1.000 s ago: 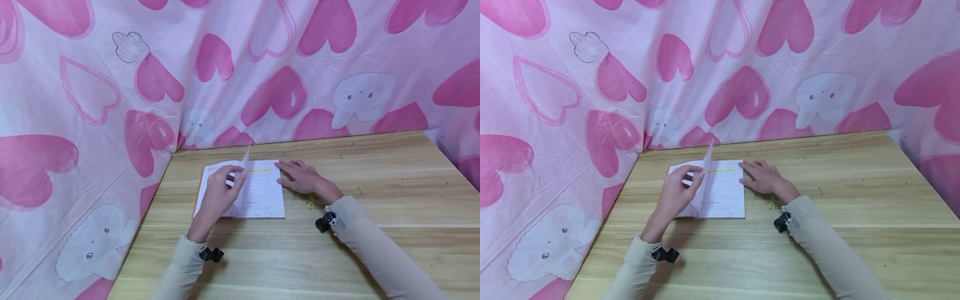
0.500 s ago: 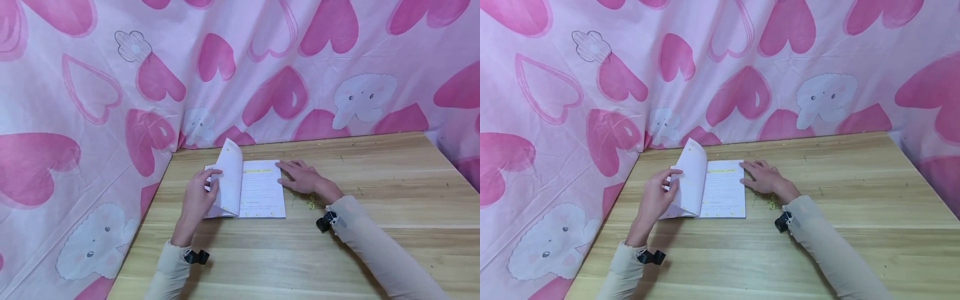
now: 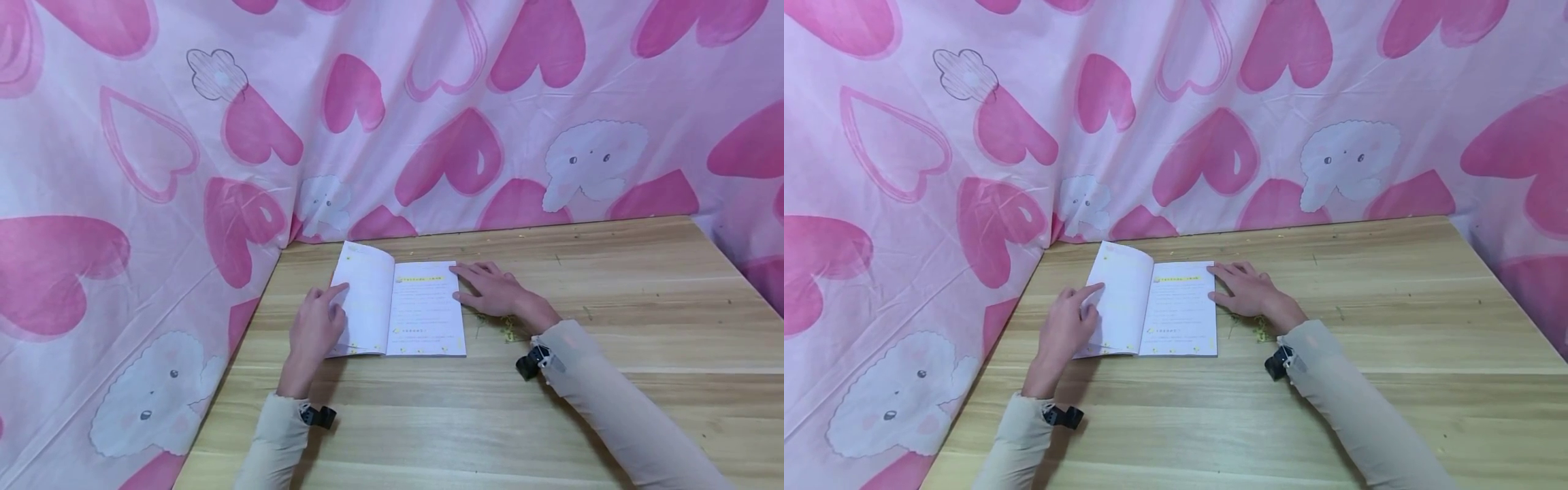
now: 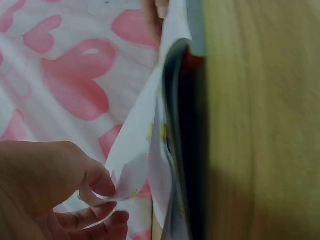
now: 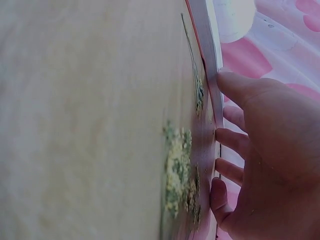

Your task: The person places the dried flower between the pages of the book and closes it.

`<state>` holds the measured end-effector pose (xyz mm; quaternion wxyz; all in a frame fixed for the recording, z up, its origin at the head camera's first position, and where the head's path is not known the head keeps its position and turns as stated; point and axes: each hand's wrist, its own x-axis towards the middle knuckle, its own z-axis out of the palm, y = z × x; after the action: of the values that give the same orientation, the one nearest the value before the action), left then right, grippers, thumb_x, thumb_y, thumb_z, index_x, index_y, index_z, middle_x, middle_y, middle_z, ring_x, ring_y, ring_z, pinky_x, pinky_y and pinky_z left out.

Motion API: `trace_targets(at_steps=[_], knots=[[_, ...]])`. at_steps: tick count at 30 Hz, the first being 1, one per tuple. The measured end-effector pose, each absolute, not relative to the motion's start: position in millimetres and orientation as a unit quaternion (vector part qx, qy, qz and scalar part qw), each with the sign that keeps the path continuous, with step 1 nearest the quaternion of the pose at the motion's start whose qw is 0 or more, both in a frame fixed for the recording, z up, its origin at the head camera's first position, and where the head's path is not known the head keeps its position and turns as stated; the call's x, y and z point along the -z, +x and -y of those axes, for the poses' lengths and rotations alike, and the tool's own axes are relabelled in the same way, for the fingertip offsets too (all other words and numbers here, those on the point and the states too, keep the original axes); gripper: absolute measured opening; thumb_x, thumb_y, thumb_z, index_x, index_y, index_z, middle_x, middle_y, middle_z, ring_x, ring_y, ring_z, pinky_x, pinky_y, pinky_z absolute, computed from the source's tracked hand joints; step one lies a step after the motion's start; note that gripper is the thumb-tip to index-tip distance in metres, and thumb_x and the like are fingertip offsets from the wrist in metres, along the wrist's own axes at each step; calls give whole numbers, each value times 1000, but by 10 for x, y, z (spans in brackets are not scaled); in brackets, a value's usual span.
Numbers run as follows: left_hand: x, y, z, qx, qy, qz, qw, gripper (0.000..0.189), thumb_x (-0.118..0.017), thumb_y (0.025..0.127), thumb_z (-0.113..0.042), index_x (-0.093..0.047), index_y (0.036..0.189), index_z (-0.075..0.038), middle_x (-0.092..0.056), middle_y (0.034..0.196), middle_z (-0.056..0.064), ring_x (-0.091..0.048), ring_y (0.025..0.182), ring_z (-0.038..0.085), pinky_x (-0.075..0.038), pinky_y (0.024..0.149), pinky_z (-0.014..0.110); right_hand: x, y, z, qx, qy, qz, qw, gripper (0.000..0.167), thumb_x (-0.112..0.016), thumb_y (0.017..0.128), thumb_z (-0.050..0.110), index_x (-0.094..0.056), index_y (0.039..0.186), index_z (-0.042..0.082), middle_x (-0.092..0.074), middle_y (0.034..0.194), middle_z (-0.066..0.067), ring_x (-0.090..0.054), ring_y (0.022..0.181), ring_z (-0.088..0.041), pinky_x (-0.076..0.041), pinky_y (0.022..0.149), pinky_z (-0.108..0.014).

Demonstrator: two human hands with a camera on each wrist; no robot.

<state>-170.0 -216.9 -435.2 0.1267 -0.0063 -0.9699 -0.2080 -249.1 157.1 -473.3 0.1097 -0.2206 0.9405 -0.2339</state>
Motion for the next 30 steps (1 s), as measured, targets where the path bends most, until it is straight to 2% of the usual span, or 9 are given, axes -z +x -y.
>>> trace_targets(at_steps=[5, 13, 16, 19, 22, 24, 26, 28, 30], knots=[[4439, -1722, 2191, 148, 19, 986, 71, 51, -62, 97, -13, -71, 144, -29, -67, 118, 19, -66, 92, 34, -52, 63, 46, 4737, -2501, -1567, 233, -221, -941, 111, 72, -56, 110, 52, -28, 173, 28, -29, 180, -7, -20, 164, -42, -26, 118, -80], [4471, -1729, 2175, 94, 46, 994, -7, 50, -67, 97, -13, -71, 144, -27, -65, 119, 18, -62, 95, 32, -53, 69, 48, 4732, -2508, -1575, 236, -224, -939, 110, 72, -56, 110, 52, -30, 173, 27, -30, 179, -7, -21, 163, -42, -27, 118, -79], [4480, -1734, 2169, 75, 45, 996, -21, 48, -66, 99, -13, -71, 144, -28, -67, 120, 19, -63, 99, 35, -55, 77, 52, 4739, -2511, -1584, 235, -223, -939, 112, 73, -56, 110, 53, -29, 173, 28, -29, 180, -5, -20, 164, -41, -27, 118, -79], [4484, -1733, 2133, 60, 36, 998, 2, 38, -63, 104, -16, -74, 139, -26, -67, 123, 22, -63, 109, 42, -54, 88, 59, 4743, -2516, -1585, 234, -222, -939, 114, 73, -55, 110, 53, -28, 173, 29, -28, 180, -5, -19, 164, -40, -26, 119, -78], [4492, -1744, 2033, 58, -5, 995, 80, 26, -62, 106, -16, -78, 126, -19, -70, 126, 27, -65, 117, 48, -54, 92, 63, 4741, -2516, -1590, 235, -221, -940, 115, 73, -56, 110, 52, -29, 173, 29, -29, 180, -5, -18, 165, -40, -26, 119, -78], [4491, -1770, 1935, 70, -57, 986, 140, 21, -66, 103, -10, -79, 120, -12, -72, 125, 27, -69, 117, 47, -57, 92, 63, 4743, -2517, -1593, 234, -220, -940, 114, 73, -56, 110, 52, -29, 173, 28, -30, 180, -6, -19, 164, -41, -27, 118, -78], [4486, -1808, 1829, 92, -118, 973, 176, 22, -70, 100, -4, -78, 120, -8, -74, 127, 24, -71, 119, 42, -59, 94, 59, 4749, -2521, -1594, 235, -219, -940, 114, 73, -57, 110, 53, -30, 173, 29, -30, 179, -6, -20, 163, -41, -27, 118, -77], [4483, -1859, 1730, 112, -178, 961, 180, 31, -73, 96, 1, -76, 125, -5, -74, 128, 20, -72, 120, 39, -59, 97, 55, 4761, -2527, -1595, 235, -219, -940, 112, 72, -57, 110, 53, -30, 173, 29, -30, 179, -6, -21, 163, -41, -27, 118, -77], [4491, -1912, 1640, 127, -218, 955, 153, 37, -72, 95, 3, -74, 131, -5, -73, 132, 16, -70, 126, 35, -58, 103, 53, 4770, -2528, -1593, 236, -220, -940, 112, 72, -57, 110, 52, -29, 173, 30, -30, 179, -6, -21, 163, -41, -27, 118, -77]])
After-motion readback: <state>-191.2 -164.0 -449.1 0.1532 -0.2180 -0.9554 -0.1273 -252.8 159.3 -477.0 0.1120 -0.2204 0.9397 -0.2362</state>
